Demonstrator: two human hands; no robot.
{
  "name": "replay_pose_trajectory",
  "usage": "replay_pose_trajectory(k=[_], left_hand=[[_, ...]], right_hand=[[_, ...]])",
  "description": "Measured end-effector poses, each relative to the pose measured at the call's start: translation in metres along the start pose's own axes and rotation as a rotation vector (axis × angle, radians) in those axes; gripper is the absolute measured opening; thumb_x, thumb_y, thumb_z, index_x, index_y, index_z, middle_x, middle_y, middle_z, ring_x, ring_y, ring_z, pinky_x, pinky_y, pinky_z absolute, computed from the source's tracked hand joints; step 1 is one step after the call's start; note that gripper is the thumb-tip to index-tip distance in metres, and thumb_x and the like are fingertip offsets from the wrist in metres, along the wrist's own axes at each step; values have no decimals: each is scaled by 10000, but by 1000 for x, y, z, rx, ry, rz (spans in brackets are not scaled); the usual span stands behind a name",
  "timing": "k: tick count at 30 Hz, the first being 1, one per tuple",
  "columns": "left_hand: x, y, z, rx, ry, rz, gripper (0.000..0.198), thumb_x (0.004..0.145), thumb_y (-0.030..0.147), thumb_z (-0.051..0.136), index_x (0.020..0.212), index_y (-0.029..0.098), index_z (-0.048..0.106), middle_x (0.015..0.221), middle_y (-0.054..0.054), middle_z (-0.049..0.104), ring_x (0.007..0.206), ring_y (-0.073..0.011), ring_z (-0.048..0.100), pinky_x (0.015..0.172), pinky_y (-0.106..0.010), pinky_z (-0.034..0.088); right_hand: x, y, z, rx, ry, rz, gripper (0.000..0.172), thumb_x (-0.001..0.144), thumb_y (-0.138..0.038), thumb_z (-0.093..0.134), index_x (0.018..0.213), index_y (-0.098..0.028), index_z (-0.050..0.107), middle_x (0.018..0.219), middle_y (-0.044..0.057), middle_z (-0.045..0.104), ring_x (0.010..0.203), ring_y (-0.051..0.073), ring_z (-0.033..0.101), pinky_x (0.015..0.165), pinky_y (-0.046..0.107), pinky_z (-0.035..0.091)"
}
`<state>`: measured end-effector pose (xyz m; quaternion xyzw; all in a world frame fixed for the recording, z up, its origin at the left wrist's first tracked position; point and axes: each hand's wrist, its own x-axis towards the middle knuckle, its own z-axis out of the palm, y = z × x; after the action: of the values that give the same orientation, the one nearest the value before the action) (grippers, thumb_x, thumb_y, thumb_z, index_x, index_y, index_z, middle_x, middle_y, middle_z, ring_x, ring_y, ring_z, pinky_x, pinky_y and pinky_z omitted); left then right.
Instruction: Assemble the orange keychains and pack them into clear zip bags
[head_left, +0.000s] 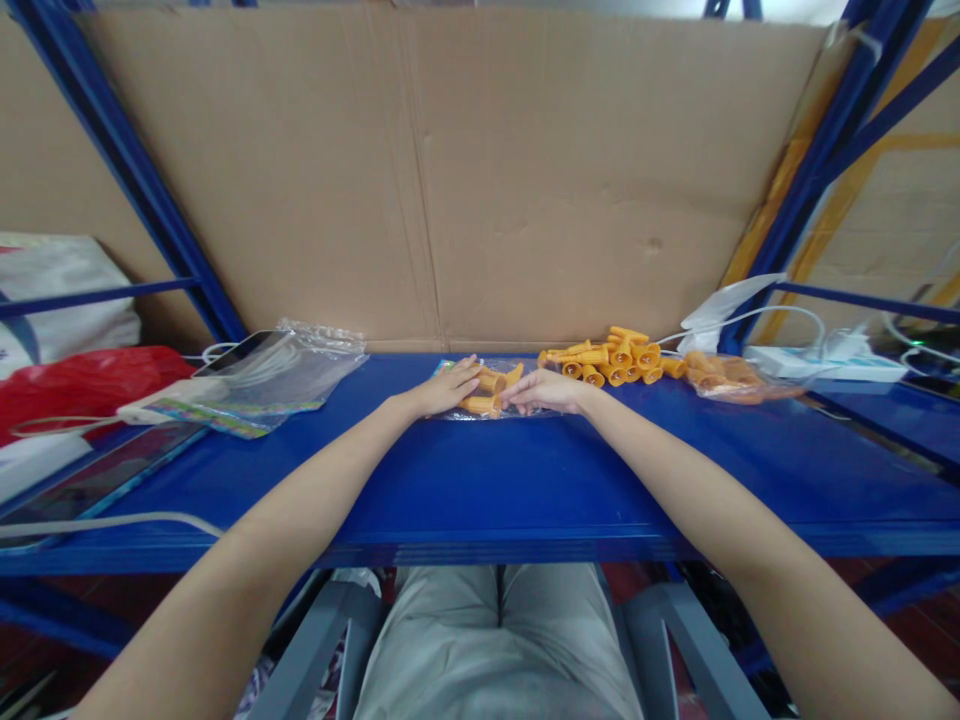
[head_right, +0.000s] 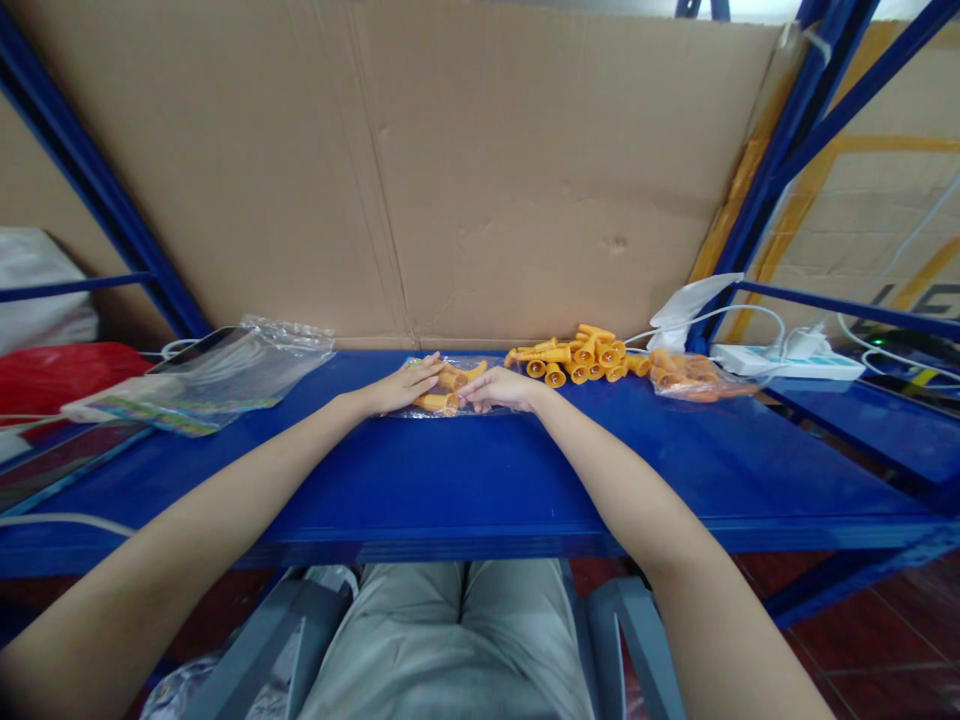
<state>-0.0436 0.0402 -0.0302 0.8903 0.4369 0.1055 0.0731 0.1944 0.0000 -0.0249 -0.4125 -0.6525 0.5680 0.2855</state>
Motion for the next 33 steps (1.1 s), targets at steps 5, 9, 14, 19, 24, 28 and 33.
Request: replay_pose_trajectory(k=[5,9,14,19,24,28,33], left_hand=[[0,1,-2,-44,57,-4,700,970,541,156,1486,148,419,1623,-86,228,1510,-230,186,1221,-394,153],[1,2,-1,-76,68,-4,656,970,501,193,1461,149,447,1610,-87,283,1500,-228,224,1219,-399,174],[-1,5,0,-121,151,32,519,926,436,361,1322,151,540,1508,-114,477,1432,-240,383,1181,-399,281],[-1,4,2,-170,188,43,343,895,395,434,1104,170,587,1426,-137,555,1399,-250,429,1143,-398,344],[2,0,3,-153,148,64,279,905,377,405,991,189,593,1431,-129,546,1437,-245,368,1158,-396,316],[5,0,5,-151,132,52,339,917,410,366,1004,190,608,1436,-118,543,1430,-245,376,1164,-394,311],[5,1,4,-152,122,21,402,931,423,337,1069,175,621,1496,-113,488,1429,-231,378,1178,-374,284]], right_hand=[[-2,-4,5,-22,-58,-12,216,808,-24,651,894,-156,798,852,51,753,644,61,603,629,170,496],[-2,-5,8,-19,-72,-3,268,821,-21,635,1004,-153,781,1020,80,757,676,64,631,635,166,505],[0,-5,11,-23,-13,11,398,836,5,581,1158,-172,732,1278,112,674,701,71,651,601,169,506],[3,-4,15,-27,17,0,513,798,36,567,1223,-220,700,1332,88,645,743,71,650,552,138,479],[5,-3,15,-38,44,-17,506,783,32,584,1194,-231,718,1276,79,678,786,81,651,579,143,479],[3,-3,14,-62,46,-24,310,795,-4,605,963,-187,791,1110,73,740,824,100,656,594,149,481],[1,-4,15,-106,39,-54,287,768,9,651,888,-205,799,1248,53,695,913,113,654,611,156,484]])
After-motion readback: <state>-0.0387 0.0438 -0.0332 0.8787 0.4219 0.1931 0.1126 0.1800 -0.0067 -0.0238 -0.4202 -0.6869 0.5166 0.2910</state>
